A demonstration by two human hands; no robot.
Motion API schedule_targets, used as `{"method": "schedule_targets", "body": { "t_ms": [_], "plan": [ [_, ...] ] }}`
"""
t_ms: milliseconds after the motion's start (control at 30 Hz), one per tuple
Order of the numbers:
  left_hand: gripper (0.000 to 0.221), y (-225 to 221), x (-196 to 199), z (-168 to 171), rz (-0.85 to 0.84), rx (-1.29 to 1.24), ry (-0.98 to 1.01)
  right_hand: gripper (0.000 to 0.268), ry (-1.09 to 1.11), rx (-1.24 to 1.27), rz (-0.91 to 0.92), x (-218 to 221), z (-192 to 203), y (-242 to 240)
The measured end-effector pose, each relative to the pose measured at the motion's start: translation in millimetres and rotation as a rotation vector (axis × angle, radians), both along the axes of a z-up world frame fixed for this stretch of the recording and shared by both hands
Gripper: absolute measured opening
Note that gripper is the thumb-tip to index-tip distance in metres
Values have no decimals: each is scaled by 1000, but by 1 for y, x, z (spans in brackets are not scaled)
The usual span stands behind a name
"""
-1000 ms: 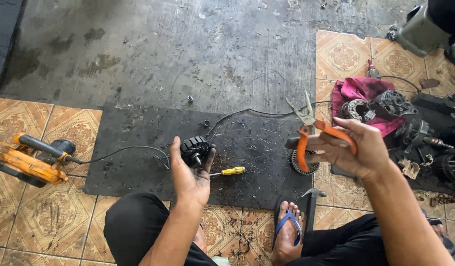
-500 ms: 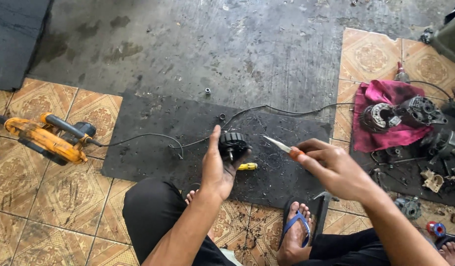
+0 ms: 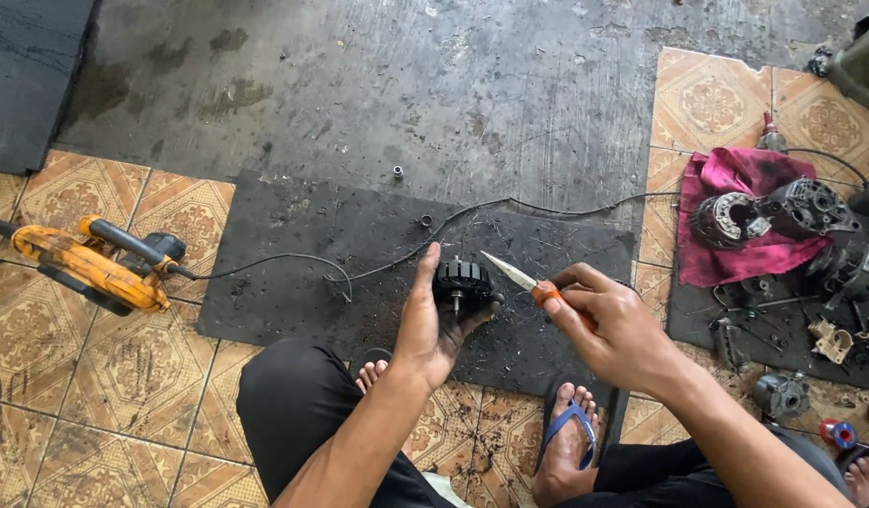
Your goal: Disassembling an electrical stator by prying and pulling out copper wires and internal components using pliers and a screwdriver.
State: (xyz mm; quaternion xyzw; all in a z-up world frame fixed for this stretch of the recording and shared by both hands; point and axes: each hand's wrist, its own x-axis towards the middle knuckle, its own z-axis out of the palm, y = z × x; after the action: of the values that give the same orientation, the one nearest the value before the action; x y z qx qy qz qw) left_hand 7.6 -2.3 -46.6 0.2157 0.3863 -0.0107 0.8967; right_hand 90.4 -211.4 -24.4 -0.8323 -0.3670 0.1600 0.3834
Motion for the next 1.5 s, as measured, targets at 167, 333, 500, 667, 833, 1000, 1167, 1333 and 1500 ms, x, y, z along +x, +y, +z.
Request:
{"method": "schedule_targets", "body": {
  "t_ms": [167,333,500,667,833,1000,1167,1333,1500],
  "plan": [
    [75,0,1,4,-7,-77,-24,47,66,69,-6,-8,11,2],
    [82,-1,-3,13,-32,-152,-57,48,131,188,3,-10,18,3],
    [86,-3,-4,10,-66,-185,-81,49,164,237,16,-12,20,3],
    [77,-8,-8,-2,-50,-255,-114,52,345,443,12,-16,14,0],
    [75,-9,0,14,-103,-38,-52,48,266,285,-34,-19,37,0],
    [54,-11,2,10,-141,165,41,40,258,329,-122,-11,40,-17],
    [59,-2,2,14,-62,477,159,44,165,386,-260,-10,44,-38],
    [53,-1,4,24,13,408,185,23,340,591,-307,3,43,-49],
    [52,-2,8,24,36,358,173,35,398,627,-417,1,64,-60]
  ]
}}
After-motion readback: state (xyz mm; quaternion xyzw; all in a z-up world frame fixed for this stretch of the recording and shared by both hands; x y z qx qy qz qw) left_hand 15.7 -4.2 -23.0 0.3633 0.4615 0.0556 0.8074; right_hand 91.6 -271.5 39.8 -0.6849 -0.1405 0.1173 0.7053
